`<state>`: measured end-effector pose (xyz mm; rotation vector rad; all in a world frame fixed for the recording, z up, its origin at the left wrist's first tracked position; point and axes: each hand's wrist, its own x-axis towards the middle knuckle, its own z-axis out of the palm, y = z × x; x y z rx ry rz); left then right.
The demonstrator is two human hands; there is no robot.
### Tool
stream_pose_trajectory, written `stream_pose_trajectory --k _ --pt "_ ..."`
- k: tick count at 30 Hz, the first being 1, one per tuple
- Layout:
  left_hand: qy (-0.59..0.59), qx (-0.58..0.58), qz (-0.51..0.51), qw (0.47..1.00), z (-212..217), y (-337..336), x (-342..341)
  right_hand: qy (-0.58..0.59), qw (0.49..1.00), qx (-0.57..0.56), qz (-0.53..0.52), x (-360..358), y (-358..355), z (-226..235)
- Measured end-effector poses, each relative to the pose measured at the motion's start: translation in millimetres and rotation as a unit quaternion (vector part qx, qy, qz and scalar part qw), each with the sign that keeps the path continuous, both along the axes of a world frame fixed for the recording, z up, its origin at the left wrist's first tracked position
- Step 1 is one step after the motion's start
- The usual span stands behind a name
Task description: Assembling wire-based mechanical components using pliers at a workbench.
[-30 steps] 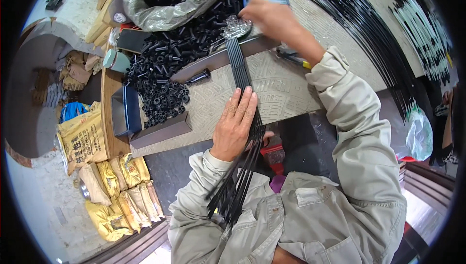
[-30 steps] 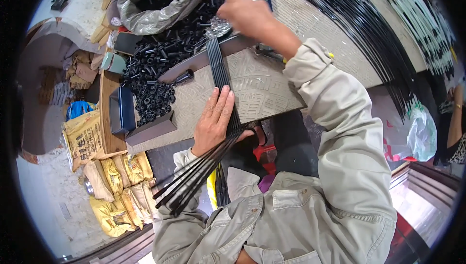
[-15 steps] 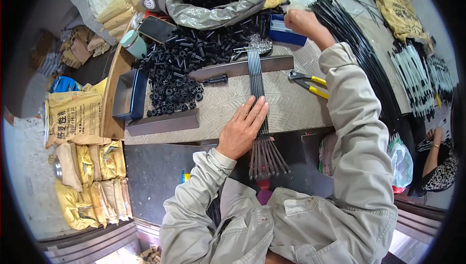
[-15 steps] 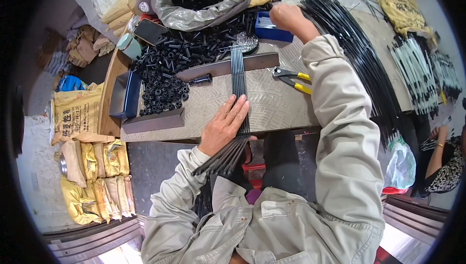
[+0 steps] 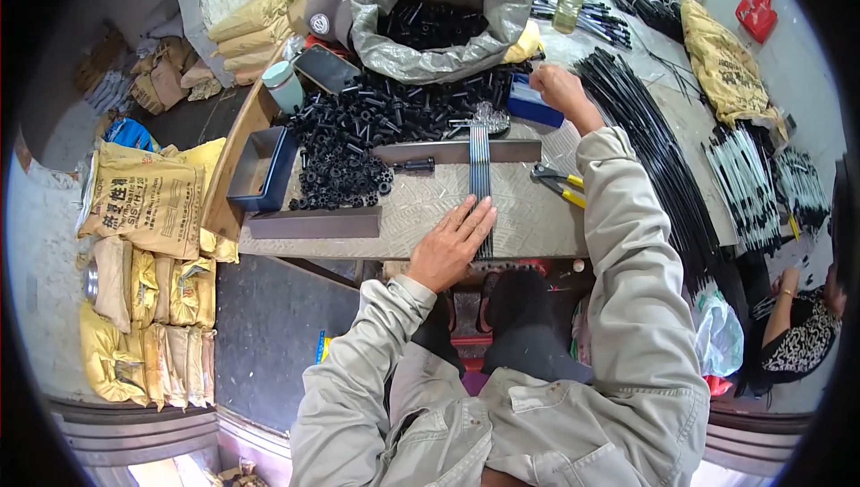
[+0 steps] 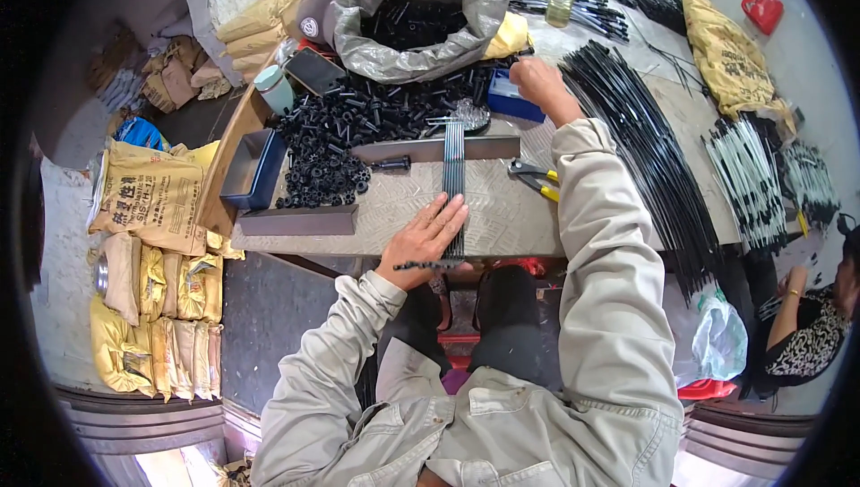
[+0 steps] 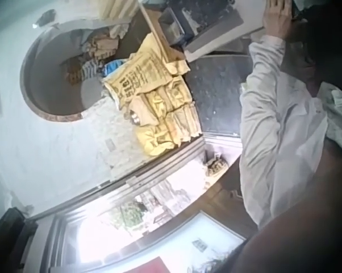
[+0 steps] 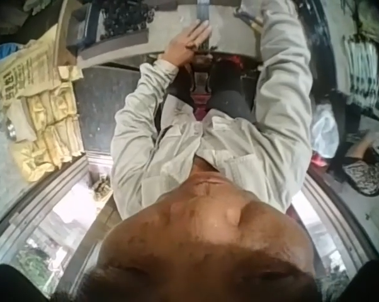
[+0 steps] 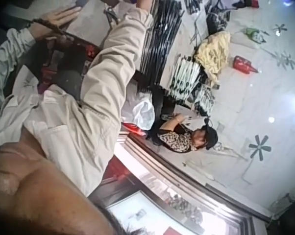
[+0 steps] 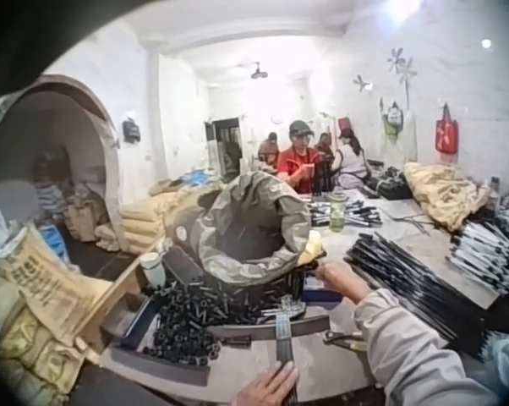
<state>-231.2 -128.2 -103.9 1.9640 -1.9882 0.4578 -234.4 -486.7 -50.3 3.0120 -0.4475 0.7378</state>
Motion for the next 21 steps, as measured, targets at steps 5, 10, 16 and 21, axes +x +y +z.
stream_pose_trajectory --k 5,10,16,21 --pt "0.082 -0.013 -0.007 0.997 -3 -5 0 -0.147 0.971 0.182 0.045 -32 44 20" --pt "0.264 -0.042 -0.075 0.961 43 5 3 -0.208 0.830 0.459 0.239 -140 171 92" --pt "0.618 -0.101 -0.246 0.739 133 17 -24 -0.219 0.938 0.088 0.255 -195 249 122" --pt "0.578 -0.090 -0.184 0.790 147 15 -32 -0.259 0.943 0.031 0.208 -183 248 106"
